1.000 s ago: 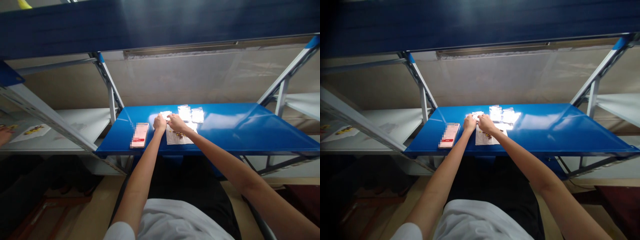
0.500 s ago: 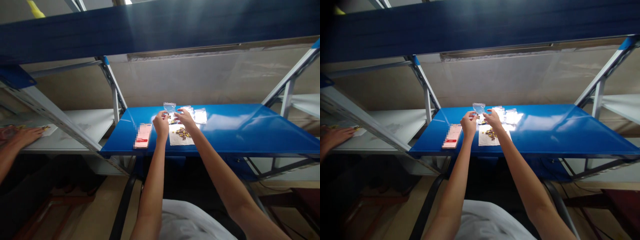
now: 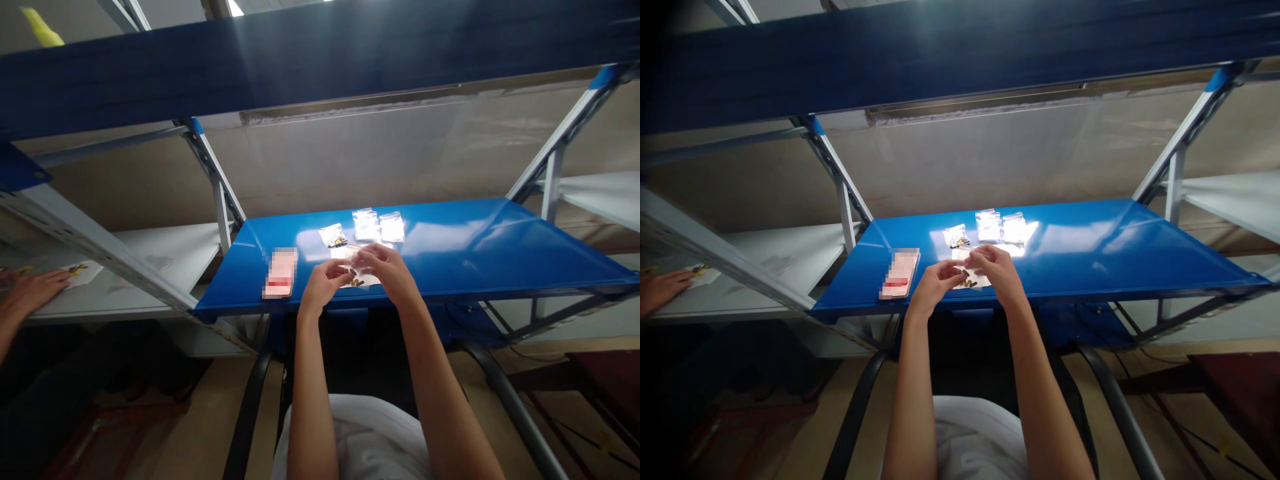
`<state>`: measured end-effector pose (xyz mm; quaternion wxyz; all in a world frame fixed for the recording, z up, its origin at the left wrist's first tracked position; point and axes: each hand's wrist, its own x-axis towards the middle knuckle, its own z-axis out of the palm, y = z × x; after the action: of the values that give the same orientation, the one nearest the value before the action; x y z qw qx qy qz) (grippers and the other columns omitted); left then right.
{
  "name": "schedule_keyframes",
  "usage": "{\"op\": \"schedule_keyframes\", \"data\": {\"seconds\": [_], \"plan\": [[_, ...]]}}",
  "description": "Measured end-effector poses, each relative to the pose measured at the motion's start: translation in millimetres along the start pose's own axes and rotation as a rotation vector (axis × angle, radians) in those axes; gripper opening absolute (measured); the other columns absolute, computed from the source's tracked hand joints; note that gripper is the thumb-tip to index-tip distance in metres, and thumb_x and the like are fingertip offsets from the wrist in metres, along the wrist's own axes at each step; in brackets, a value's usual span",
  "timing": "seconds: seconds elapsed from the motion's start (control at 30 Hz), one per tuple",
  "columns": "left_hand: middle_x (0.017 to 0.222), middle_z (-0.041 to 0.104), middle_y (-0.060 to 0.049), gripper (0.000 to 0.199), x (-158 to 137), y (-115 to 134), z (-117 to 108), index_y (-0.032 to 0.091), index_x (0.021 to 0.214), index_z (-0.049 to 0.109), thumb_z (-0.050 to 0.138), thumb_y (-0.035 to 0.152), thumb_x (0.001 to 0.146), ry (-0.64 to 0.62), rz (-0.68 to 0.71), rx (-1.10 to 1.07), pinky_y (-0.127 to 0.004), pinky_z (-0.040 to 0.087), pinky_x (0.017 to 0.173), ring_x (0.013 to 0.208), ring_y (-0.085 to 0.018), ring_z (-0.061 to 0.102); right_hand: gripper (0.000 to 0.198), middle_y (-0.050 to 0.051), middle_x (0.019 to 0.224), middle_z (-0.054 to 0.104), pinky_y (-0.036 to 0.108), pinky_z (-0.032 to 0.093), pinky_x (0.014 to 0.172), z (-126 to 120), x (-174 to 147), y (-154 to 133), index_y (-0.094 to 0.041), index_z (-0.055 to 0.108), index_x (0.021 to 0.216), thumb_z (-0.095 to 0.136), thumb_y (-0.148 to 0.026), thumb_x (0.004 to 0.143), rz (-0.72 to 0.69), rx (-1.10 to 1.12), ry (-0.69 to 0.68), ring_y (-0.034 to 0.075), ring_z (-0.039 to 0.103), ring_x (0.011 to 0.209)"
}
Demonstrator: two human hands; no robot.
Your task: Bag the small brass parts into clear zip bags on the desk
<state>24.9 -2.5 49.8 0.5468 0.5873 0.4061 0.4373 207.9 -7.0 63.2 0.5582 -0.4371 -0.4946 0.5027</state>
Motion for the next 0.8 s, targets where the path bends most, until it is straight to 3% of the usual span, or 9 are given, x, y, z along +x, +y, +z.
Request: {"op": "schedule_keyframes", "data": {"seconds": [0.13,0.3,0.47,0.63,0.73,0.8], "plan": [[0.097,0.083,-0.008,0.029,2,-6,-5,0.022,0.098,0.085,0.090,0.040,0.075,0.068,-0.050,0.009,-0.032,0.061,0.078,0.088,-0.023,0.077,0.036,0.004,0.083,0.075,0.030,0.053,0.070,-13,-2,-8,-0.022,0.075,0.085,0.081,-0.056,0.078,-0.028,-0.119,0.030,0.020,0.068,0.079],[0.094,0.083,-0.008,0.036,7,-13,-3,0.021,0.103,0.084,0.090,0.041,0.074,0.203,-0.051,-0.120,-0.025,0.057,0.066,0.084,-0.020,0.078,0.031,0.003,0.077,0.072,0.029,0.047,0.064,-32,-6,-10,-0.021,0.076,0.081,0.081,-0.051,0.076,0.000,-0.221,0.006,0.018,0.063,0.074],[0.088,0.082,-0.007,0.034,11,-11,3,0.020,0.096,0.083,0.092,0.039,0.070,0.281,-0.009,-0.182,-0.026,0.058,0.064,0.075,-0.018,0.075,0.030,0.002,0.073,0.073,0.029,0.049,0.064,-37,-9,-12,-0.020,0.075,0.087,0.083,-0.045,0.073,0.077,-0.197,-0.118,0.018,0.066,0.069],[0.092,0.082,-0.006,0.023,10,-8,3,0.022,0.096,0.083,0.086,0.037,0.078,0.357,0.052,0.029,-0.030,0.059,0.069,0.086,-0.023,0.077,0.029,0.003,0.071,0.076,0.029,0.049,0.063,-38,-10,-11,-0.021,0.072,0.085,0.084,-0.046,0.075,0.081,-0.136,-0.110,0.020,0.071,0.069],[0.106,0.081,-0.004,0.014,6,3,7,0.026,0.097,0.082,0.081,0.033,0.085,0.493,0.195,0.206,-0.031,0.059,0.079,0.101,-0.024,0.076,0.032,0.006,0.082,0.080,0.028,0.049,0.064,-35,-11,-14,-0.022,0.067,0.080,0.087,-0.046,0.074,0.097,-0.080,-0.064,0.023,0.076,0.080],[0.114,0.080,-0.004,0.012,2,13,13,0.029,0.099,0.082,0.078,0.034,0.090,0.439,0.312,0.278,-0.031,0.058,0.081,0.110,-0.024,0.074,0.034,0.007,0.091,0.082,0.029,0.051,0.067,-32,-11,-17,-0.022,0.067,0.081,0.089,-0.046,0.073,0.112,-0.031,-0.064,0.024,0.077,0.087]]}}
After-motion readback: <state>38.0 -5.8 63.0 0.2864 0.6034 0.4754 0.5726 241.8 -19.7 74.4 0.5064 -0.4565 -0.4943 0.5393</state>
